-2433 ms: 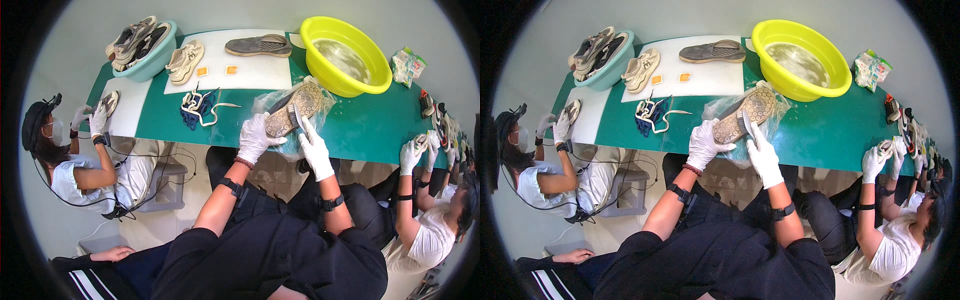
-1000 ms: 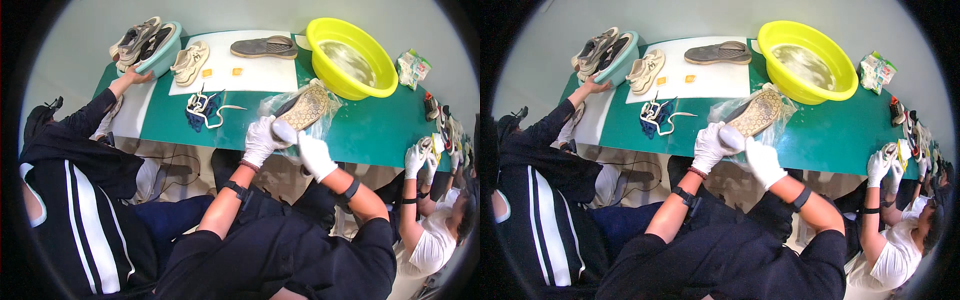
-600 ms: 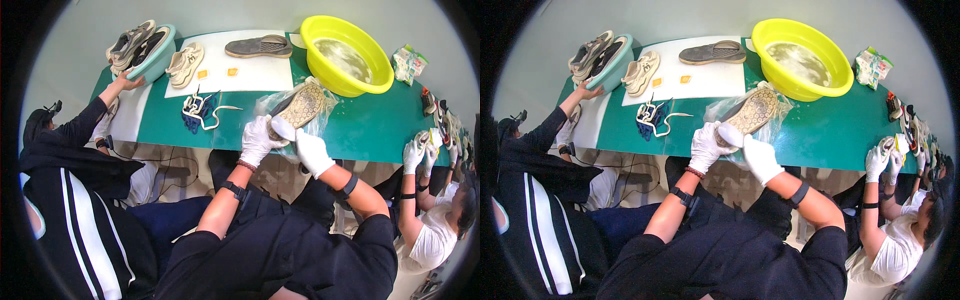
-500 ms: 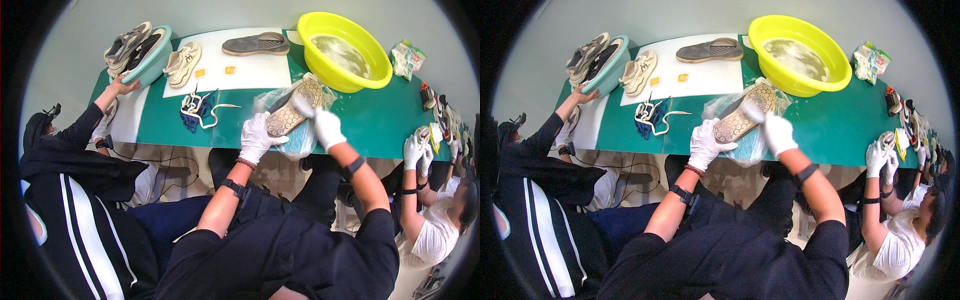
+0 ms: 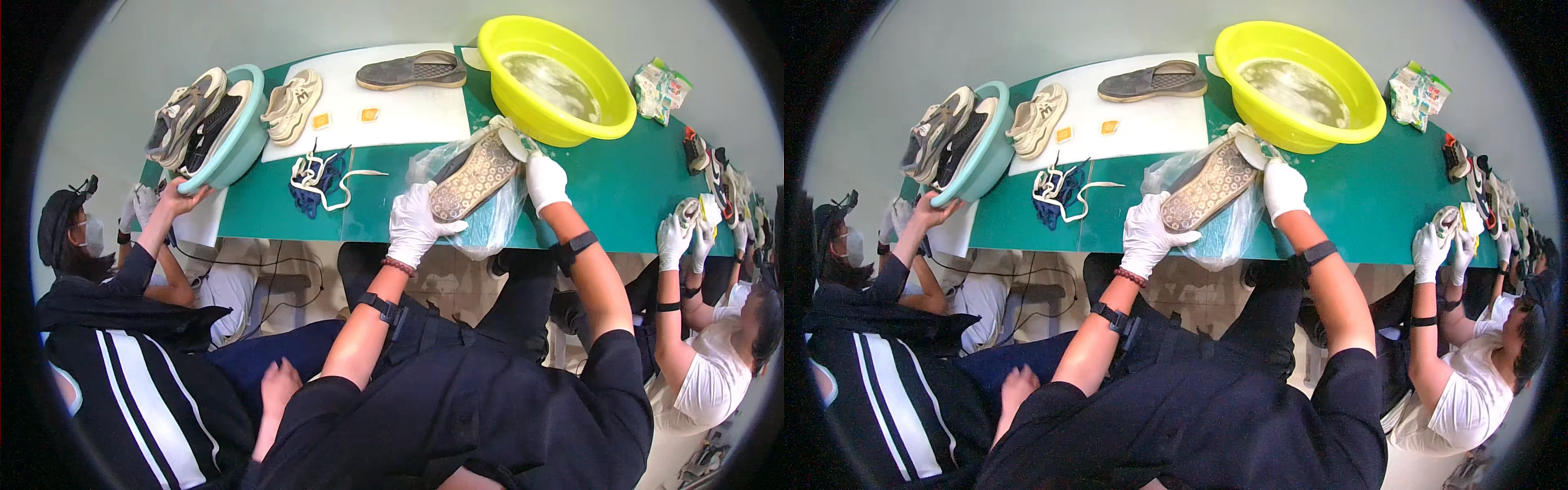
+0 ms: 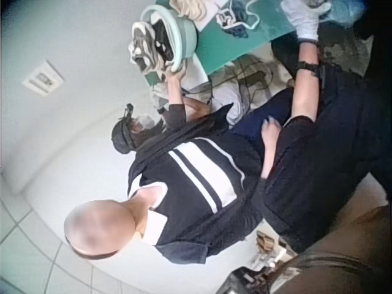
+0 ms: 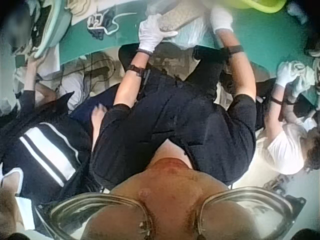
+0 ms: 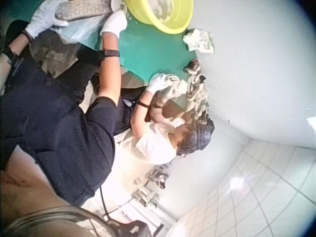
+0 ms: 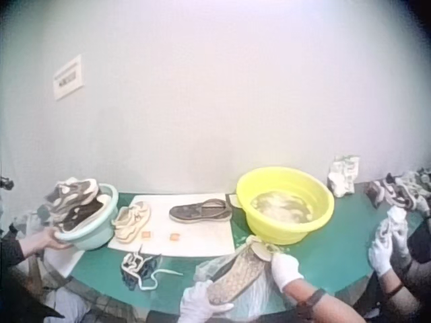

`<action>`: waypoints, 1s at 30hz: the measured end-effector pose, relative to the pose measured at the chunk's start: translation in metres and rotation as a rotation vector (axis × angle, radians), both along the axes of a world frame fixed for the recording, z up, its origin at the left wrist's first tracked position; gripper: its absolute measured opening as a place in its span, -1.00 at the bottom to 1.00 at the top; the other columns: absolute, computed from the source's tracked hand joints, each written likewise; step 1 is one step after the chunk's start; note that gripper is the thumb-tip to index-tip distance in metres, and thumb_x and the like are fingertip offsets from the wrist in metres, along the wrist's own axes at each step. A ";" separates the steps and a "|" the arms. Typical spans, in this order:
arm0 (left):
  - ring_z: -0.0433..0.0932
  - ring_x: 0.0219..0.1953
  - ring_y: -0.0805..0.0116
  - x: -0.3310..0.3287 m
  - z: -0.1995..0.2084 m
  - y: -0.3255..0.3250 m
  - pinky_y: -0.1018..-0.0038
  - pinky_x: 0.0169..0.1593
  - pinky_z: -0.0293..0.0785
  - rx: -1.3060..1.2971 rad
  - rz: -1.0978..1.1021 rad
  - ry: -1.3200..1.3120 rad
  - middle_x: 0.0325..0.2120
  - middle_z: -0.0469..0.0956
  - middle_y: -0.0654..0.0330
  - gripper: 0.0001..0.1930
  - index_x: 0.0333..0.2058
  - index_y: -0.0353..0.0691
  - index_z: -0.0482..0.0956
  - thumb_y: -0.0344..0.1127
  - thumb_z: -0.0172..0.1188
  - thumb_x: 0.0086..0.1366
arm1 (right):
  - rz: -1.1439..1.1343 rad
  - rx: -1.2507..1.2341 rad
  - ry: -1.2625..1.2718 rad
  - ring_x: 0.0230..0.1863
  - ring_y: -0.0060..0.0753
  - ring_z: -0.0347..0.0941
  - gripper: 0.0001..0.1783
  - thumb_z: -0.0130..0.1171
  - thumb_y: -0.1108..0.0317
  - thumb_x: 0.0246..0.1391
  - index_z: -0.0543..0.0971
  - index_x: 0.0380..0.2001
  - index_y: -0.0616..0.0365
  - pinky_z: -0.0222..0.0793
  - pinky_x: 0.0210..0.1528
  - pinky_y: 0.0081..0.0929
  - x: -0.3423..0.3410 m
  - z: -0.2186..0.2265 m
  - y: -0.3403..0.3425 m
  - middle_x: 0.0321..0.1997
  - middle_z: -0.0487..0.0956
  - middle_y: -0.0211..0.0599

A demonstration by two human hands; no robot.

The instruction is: The person brushes the sole of a shoe with a cleaning tool and wipes the surface with a white cloth, handling the shoe over a workspace.

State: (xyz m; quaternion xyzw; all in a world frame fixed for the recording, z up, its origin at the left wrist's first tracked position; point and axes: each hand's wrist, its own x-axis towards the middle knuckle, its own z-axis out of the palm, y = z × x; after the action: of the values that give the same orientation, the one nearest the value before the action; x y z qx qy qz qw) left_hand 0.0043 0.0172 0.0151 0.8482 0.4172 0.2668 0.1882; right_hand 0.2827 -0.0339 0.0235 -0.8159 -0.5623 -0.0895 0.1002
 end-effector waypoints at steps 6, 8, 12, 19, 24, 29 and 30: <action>0.53 -0.11 0.00 -0.001 0.009 -0.003 0.18 0.01 0.45 -0.049 0.010 0.048 -0.18 0.53 0.06 -0.04 0.00 -0.23 0.48 0.29 0.57 -0.34 | 0.223 -0.100 0.285 -0.40 0.10 0.62 -0.79 -0.13 0.34 0.25 0.47 -0.26 0.23 0.51 -0.33 0.05 -0.117 0.007 -0.044 -0.46 0.62 0.09; 0.53 -0.11 0.00 -0.001 0.010 -0.001 0.18 0.01 0.45 -0.104 -0.001 0.096 -0.19 0.53 0.06 -0.04 -0.01 -0.23 0.49 0.29 0.57 -0.34 | 0.278 -0.061 0.144 -0.43 0.06 0.62 -0.79 -0.12 0.34 0.24 0.49 -0.30 0.21 0.51 -0.35 0.02 -0.101 -0.001 -0.044 -0.49 0.61 0.05; 0.54 -0.13 0.01 -0.005 -0.003 0.000 0.19 -0.01 0.44 0.014 0.012 0.011 -0.20 0.53 0.05 -0.05 -0.02 -0.23 0.50 0.30 0.56 -0.33 | -0.029 -0.134 0.042 -0.31 0.14 0.64 -0.72 -0.12 0.39 0.22 0.59 -0.32 0.27 0.54 -0.24 0.00 0.003 0.010 0.001 -0.36 0.65 0.16; 0.55 -0.13 0.03 -0.002 -0.003 -0.001 0.19 -0.01 0.45 0.031 -0.004 0.023 -0.22 0.52 0.04 -0.06 -0.03 -0.25 0.50 0.28 0.56 -0.32 | 0.113 -0.036 0.312 -0.27 0.22 0.60 -0.70 -0.21 0.31 0.30 0.50 -0.32 0.23 0.49 -0.17 0.05 -0.085 0.011 -0.035 -0.34 0.62 0.19; 0.53 -0.17 -0.02 -0.005 -0.009 0.001 0.16 -0.04 0.44 0.055 0.005 -0.031 -0.24 0.52 0.02 -0.03 -0.03 -0.28 0.50 0.31 0.55 -0.34 | 0.117 -0.081 0.116 -0.38 0.12 0.61 -0.78 -0.08 0.36 0.22 0.52 -0.38 0.22 0.50 -0.27 0.04 -0.050 0.013 -0.031 -0.44 0.62 0.14; 0.55 -0.13 0.03 0.001 -0.003 -0.001 0.20 -0.02 0.46 0.009 -0.012 -0.008 -0.21 0.52 0.03 -0.06 -0.03 -0.26 0.49 0.26 0.57 -0.31 | -0.139 -0.016 0.128 -0.31 0.16 0.62 -0.74 -0.12 0.33 0.27 0.52 -0.30 0.25 0.53 -0.24 0.01 0.001 -0.008 -0.018 -0.38 0.63 0.13; 0.54 -0.16 0.00 -0.002 -0.006 -0.001 0.18 -0.03 0.46 0.033 -0.001 -0.015 -0.22 0.52 0.02 -0.05 -0.03 -0.26 0.49 0.29 0.56 -0.32 | -0.081 0.033 0.168 -0.30 0.18 0.61 -0.74 -0.13 0.33 0.27 0.49 -0.29 0.27 0.51 -0.24 0.04 -0.028 -0.001 -0.023 -0.37 0.63 0.16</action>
State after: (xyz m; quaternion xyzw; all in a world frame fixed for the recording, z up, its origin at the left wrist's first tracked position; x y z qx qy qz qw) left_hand 0.0024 0.0158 0.0093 0.8495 0.4107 0.2798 0.1773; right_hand 0.2551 -0.0566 0.0228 -0.8410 -0.5168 -0.0338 0.1565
